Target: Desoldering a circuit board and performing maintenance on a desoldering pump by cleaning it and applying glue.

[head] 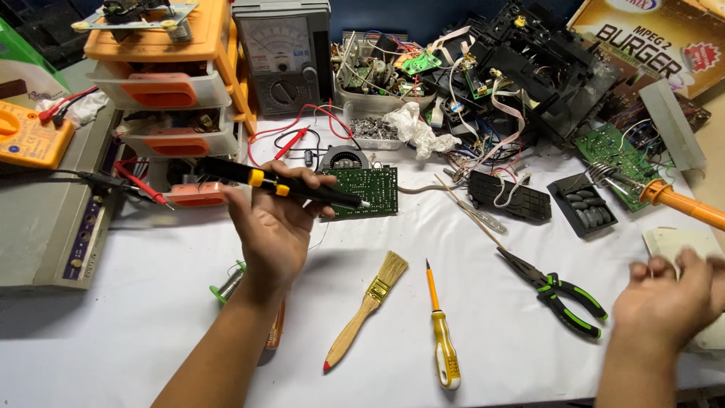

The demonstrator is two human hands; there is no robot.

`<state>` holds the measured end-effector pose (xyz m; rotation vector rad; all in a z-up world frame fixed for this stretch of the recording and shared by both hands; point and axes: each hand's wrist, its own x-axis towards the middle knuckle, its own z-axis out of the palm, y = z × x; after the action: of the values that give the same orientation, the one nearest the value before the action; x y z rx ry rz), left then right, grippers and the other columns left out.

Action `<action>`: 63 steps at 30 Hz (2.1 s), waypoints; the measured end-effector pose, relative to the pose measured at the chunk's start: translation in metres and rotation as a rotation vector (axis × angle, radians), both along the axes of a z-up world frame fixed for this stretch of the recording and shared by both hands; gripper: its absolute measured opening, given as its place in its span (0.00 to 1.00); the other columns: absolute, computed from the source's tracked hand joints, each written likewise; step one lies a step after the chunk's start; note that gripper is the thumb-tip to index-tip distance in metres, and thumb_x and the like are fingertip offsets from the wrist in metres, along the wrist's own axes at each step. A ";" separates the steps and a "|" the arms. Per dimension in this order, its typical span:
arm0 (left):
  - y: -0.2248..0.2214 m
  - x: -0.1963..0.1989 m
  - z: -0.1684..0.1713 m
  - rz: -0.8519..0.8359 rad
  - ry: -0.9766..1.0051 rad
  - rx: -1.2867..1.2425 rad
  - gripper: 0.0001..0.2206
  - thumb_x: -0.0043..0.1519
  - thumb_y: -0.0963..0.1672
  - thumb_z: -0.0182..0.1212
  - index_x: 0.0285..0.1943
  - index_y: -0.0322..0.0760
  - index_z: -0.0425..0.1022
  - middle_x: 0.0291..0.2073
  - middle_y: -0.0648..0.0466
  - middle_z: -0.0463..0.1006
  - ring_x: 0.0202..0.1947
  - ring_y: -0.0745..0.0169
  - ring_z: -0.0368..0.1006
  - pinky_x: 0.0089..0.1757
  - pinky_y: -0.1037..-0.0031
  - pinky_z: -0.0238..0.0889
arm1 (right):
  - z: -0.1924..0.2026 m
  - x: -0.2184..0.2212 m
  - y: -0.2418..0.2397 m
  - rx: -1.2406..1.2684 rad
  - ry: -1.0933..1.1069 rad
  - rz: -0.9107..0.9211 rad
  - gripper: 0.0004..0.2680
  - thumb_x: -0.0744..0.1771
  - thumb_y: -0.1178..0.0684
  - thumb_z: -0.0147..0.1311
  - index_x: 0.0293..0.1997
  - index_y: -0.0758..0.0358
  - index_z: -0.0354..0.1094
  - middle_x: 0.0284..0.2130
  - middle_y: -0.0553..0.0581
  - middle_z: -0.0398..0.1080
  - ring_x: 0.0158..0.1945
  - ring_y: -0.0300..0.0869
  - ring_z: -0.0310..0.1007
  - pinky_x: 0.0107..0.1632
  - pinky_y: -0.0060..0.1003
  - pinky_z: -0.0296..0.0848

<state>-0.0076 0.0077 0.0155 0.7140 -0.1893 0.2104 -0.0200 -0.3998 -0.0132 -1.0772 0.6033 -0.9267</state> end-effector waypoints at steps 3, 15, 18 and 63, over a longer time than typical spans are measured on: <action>-0.003 0.001 -0.001 -0.045 0.026 -0.001 0.18 0.60 0.55 0.36 0.41 0.41 0.61 0.34 0.47 0.68 0.46 0.47 0.68 0.32 0.71 0.68 | 0.007 -0.023 0.057 -0.430 -0.170 0.113 0.06 0.65 0.64 0.40 0.42 0.59 0.51 0.19 0.55 0.53 0.21 0.39 0.55 0.27 0.27 0.56; -0.001 0.014 -0.068 0.091 0.123 0.155 0.10 0.58 0.49 0.37 0.36 0.41 0.58 0.30 0.58 0.65 0.46 0.68 0.64 0.45 0.84 0.56 | 0.077 0.020 0.259 -1.354 -0.235 1.127 0.16 0.61 0.52 0.52 0.51 0.66 0.60 0.38 0.63 0.69 0.45 0.54 0.68 0.49 0.48 0.63; -0.007 0.004 -0.018 0.165 -0.039 0.271 0.12 0.59 0.50 0.32 0.32 0.41 0.55 0.32 0.54 0.59 0.51 0.62 0.57 0.52 0.81 0.47 | 0.076 0.030 0.277 -1.423 -0.200 1.111 0.16 0.62 0.50 0.50 0.52 0.66 0.58 0.33 0.62 0.70 0.41 0.53 0.70 0.48 0.47 0.64; 0.008 -0.005 0.030 0.540 -0.163 1.133 0.09 0.52 0.36 0.60 0.40 0.24 0.74 0.28 0.42 0.76 0.31 0.53 0.76 0.33 0.72 0.70 | 0.072 0.010 0.241 -1.844 -0.020 0.622 0.11 0.62 0.52 0.50 0.45 0.64 0.67 0.24 0.58 0.67 0.27 0.44 0.70 0.26 0.32 0.68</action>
<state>-0.0129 0.0153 0.0455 1.8792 -0.2656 0.7025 -0.0097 -0.1591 0.0584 -2.6179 -0.8957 -0.7650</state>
